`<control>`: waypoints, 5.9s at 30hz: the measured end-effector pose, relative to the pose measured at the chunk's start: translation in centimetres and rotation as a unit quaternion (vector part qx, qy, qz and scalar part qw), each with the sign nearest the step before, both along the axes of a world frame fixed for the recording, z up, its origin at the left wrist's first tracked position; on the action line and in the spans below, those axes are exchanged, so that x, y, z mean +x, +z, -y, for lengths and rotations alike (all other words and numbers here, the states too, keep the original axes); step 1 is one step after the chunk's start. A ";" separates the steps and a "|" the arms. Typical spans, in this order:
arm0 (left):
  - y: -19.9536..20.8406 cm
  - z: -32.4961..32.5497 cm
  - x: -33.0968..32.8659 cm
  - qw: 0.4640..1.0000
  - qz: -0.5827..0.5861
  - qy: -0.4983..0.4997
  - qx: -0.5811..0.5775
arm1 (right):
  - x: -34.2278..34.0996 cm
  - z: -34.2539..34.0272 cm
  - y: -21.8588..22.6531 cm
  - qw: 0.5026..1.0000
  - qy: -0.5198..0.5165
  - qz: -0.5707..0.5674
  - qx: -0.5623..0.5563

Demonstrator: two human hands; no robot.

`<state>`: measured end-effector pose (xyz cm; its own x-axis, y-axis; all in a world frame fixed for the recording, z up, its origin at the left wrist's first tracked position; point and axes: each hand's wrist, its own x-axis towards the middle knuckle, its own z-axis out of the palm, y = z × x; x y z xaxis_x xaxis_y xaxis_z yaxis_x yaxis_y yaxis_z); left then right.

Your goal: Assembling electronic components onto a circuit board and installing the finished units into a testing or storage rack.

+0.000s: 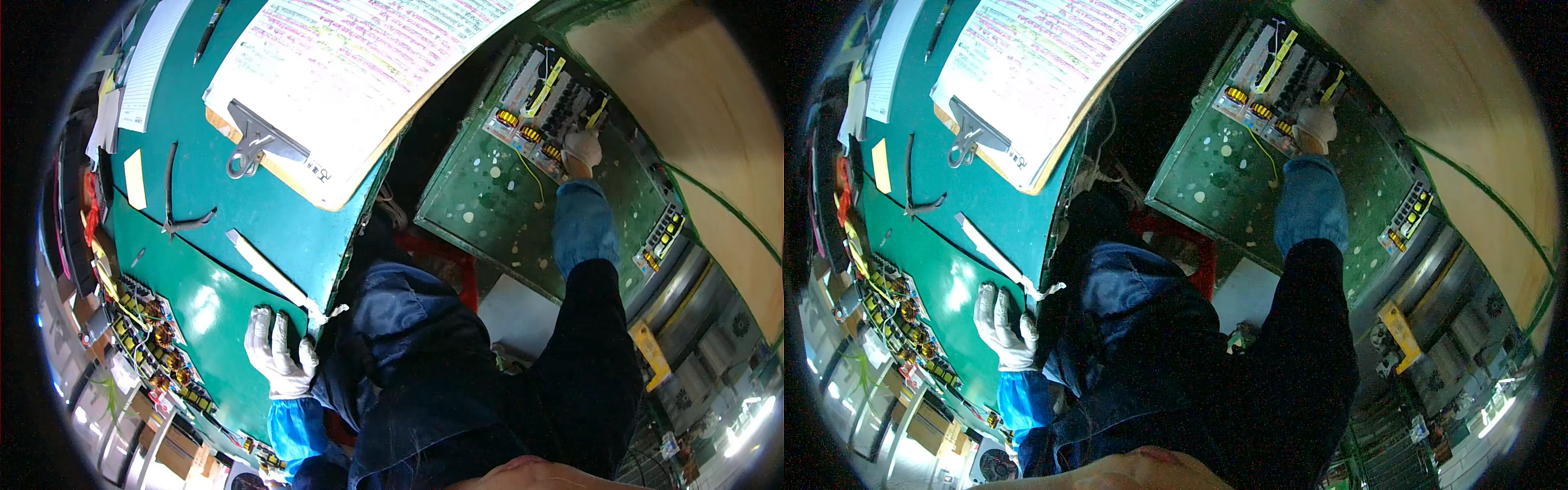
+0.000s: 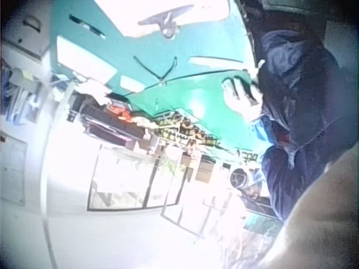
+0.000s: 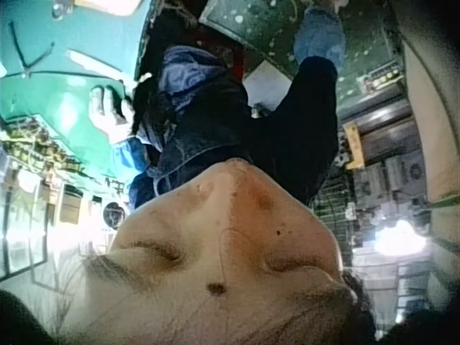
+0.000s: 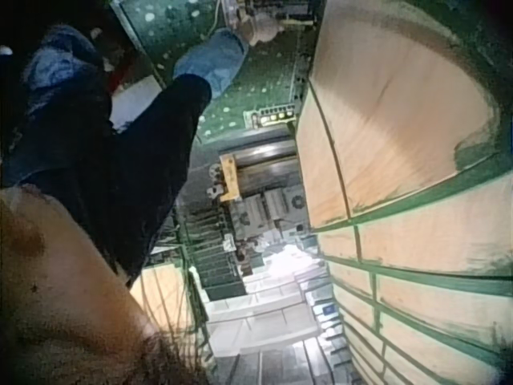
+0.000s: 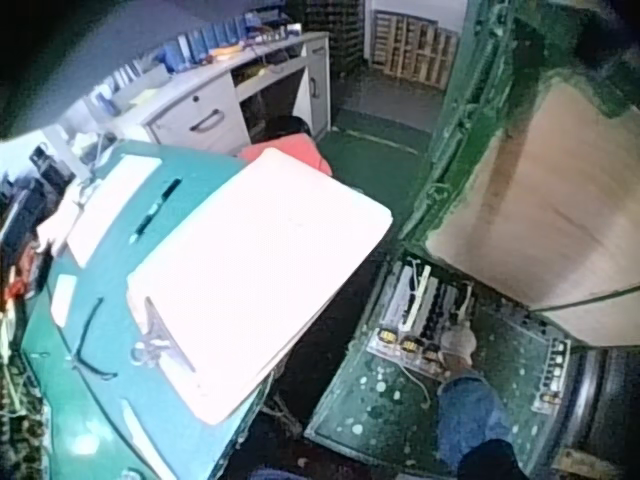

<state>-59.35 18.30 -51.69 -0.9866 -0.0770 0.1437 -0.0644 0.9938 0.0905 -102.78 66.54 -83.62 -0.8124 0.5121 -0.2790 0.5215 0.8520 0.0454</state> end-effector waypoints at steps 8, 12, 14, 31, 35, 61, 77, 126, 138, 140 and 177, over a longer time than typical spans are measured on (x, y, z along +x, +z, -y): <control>0.1 0.1 0.0 1.000 -0.009 -0.011 -0.008 | 0.3 0.5 1.3 1.000 0.002 -0.024 -0.003; -0.1 0.0 0.1 1.000 -0.007 -0.008 -0.005 | 1.3 0.5 4.7 0.999 0.038 -0.007 -0.012; -0.1 0.1 0.3 1.000 -0.007 -0.001 -0.006 | 3.6 0.4 6.4 0.998 0.053 -0.019 -0.021; -0.2 0.2 0.1 1.000 -0.011 0.002 0.015 | 13.8 6.9 -1.5 0.578 -0.418 -0.294 -0.636; -0.4 0.0 0.4 1.000 -0.010 0.005 0.015 | 8.9 9.3 1.5 0.744 -0.138 -0.288 -0.587; -0.2 0.3 0.1 1.000 -0.008 0.010 0.009 | 0.4 8.9 1.5 0.975 0.073 0.037 -0.209; -0.1 0.3 0.4 1.000 -0.002 0.018 0.010 | 2.9 7.5 0.4 0.641 -0.418 -0.119 -0.633; 4.3 10.5 63.3 0.534 0.015 0.845 -0.017 | 50.7 49.2 32.2 0.324 0.861 -0.134 -0.367; 2.1 4.1 62.9 0.521 -0.217 0.823 -0.061 | 49.5 48.2 31.9 0.298 0.847 -0.123 -0.422; 4.6 2.7 58.5 0.482 -0.283 0.827 0.056 | 48.7 47.8 31.4 0.316 0.841 -0.128 -0.420; 4.9 6.4 13.3 0.999 -0.017 -0.038 0.000 | 40.2 39.6 36.2 0.390 0.830 -0.207 -0.342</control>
<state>-46.05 11.93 -46.78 -0.9842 -0.0012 0.1770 0.0154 0.9956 0.0921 -62.56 26.90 -47.39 0.0851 -0.8934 0.4412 -0.9315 -0.2285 -0.2830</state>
